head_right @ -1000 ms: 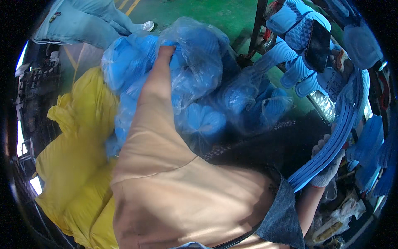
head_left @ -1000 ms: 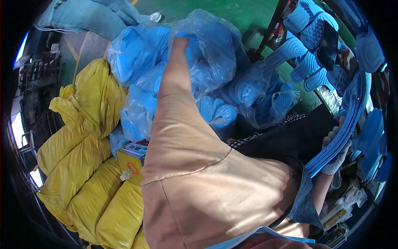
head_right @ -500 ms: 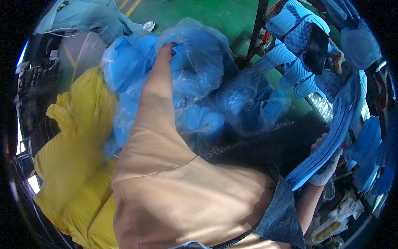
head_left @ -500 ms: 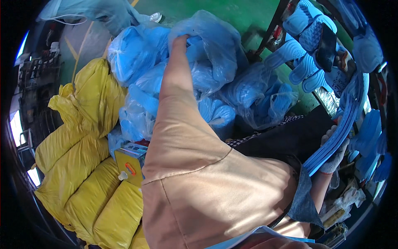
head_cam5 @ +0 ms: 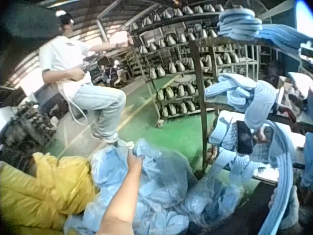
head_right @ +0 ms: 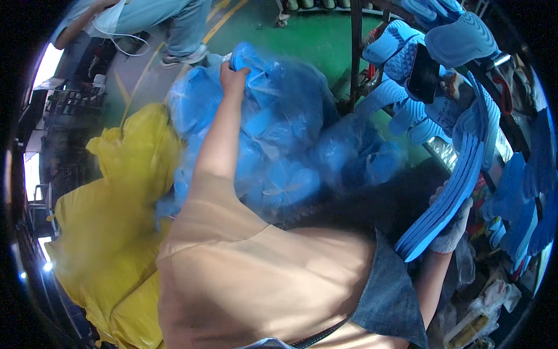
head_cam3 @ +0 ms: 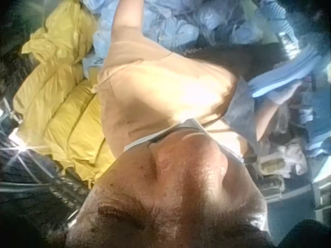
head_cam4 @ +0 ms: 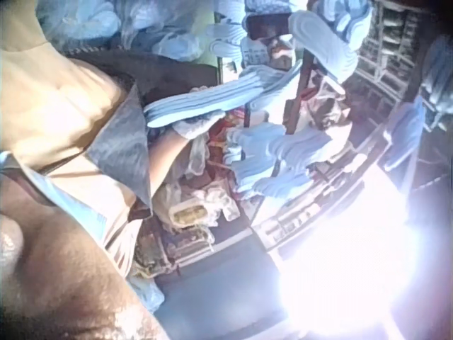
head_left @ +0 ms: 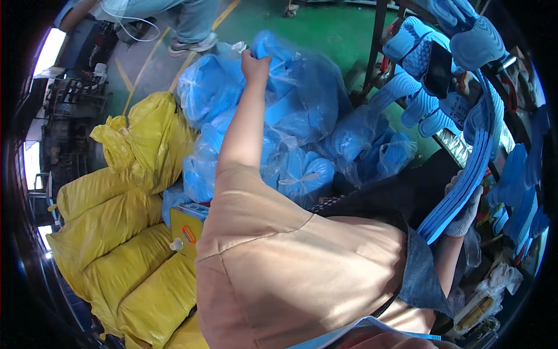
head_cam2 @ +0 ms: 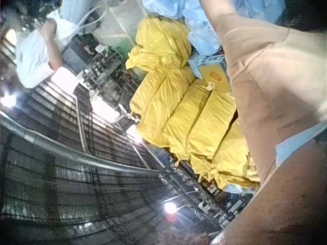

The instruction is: The person picks up blue plastic slippers from a large pile of packaged goods. They hold the slippers in both hands, turning them over to inspect the soles and upper surfaces. The person repeatedly handles multiple pairs, examining them closely before placing them back into the pile or onto a nearby rack.

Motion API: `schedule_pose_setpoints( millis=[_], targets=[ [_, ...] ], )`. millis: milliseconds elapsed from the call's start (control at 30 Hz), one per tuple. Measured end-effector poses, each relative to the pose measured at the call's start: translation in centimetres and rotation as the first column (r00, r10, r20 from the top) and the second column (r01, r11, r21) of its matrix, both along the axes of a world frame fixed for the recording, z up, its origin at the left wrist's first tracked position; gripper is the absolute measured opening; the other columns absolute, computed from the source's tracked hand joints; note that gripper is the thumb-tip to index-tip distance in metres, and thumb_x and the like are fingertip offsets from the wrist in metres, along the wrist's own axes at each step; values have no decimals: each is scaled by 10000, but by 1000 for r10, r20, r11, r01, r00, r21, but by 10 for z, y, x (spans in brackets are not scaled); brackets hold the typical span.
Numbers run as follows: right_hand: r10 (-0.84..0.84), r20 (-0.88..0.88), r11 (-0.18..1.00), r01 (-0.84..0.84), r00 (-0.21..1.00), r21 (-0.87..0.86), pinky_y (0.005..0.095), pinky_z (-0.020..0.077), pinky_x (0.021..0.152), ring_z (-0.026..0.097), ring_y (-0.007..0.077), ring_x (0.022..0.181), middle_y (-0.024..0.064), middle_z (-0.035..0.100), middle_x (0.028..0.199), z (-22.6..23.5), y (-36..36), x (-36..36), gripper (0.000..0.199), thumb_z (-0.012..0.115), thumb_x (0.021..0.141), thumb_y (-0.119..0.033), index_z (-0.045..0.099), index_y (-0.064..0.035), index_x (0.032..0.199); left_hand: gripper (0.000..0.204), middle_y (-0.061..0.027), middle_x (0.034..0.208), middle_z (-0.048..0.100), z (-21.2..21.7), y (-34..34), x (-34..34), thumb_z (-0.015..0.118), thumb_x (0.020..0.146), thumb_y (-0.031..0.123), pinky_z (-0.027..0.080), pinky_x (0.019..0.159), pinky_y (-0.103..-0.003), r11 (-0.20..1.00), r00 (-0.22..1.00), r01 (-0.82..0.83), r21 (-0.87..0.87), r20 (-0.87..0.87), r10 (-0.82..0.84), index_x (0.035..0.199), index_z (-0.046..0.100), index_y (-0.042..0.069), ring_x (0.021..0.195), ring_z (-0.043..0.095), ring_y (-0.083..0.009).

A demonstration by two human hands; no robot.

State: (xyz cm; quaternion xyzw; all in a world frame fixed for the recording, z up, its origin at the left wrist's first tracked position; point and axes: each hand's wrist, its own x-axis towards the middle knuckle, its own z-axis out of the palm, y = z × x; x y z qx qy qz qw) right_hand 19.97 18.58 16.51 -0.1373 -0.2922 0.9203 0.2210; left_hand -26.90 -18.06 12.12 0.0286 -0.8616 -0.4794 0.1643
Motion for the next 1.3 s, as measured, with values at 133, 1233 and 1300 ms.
schedule_pose_setpoints(
  millis=[133, 1233, 1300],
  targets=[
    [-9, 21, 1000, 10, 1000, -17, 349, 496, 836, 563, 230, 974, 135, 561, 1185, 2, -2, 1, 565, 467, 979, -448, 449, 4, 1317, 634, -161, 1050, 673, 20, -34, -1, 744, 610, 150, 497, 832, -347, 957, 983, 163, -241, -42, -178, 1207, 585, 8, 929, 652, -265],
    [-7, 123, 996, 18, 992, -90, 410, 560, 818, 677, 282, 897, 189, 659, 1061, 42, 2, 14, 605, 572, 914, -479, 524, 7, 1272, 453, -199, 1300, 539, 90, 202, 217, 527, 909, 90, 351, 1083, -523, -277, 104, -28, 961, -272, -957, 1341, 443, -21, 1222, 501, -368],
    [-29, 180, 993, 48, 983, -105, 413, 513, 889, 643, 269, 978, 171, 631, 1139, 55, -3, 12, 547, 574, 924, -407, 509, -4, 1288, 431, -196, 1282, 551, 91, 228, 235, 542, 912, 108, 376, 1070, -491, -37, 156, 29, 999, -41, -987, 1313, 458, -29, 1199, 519, -345]
  ],
)
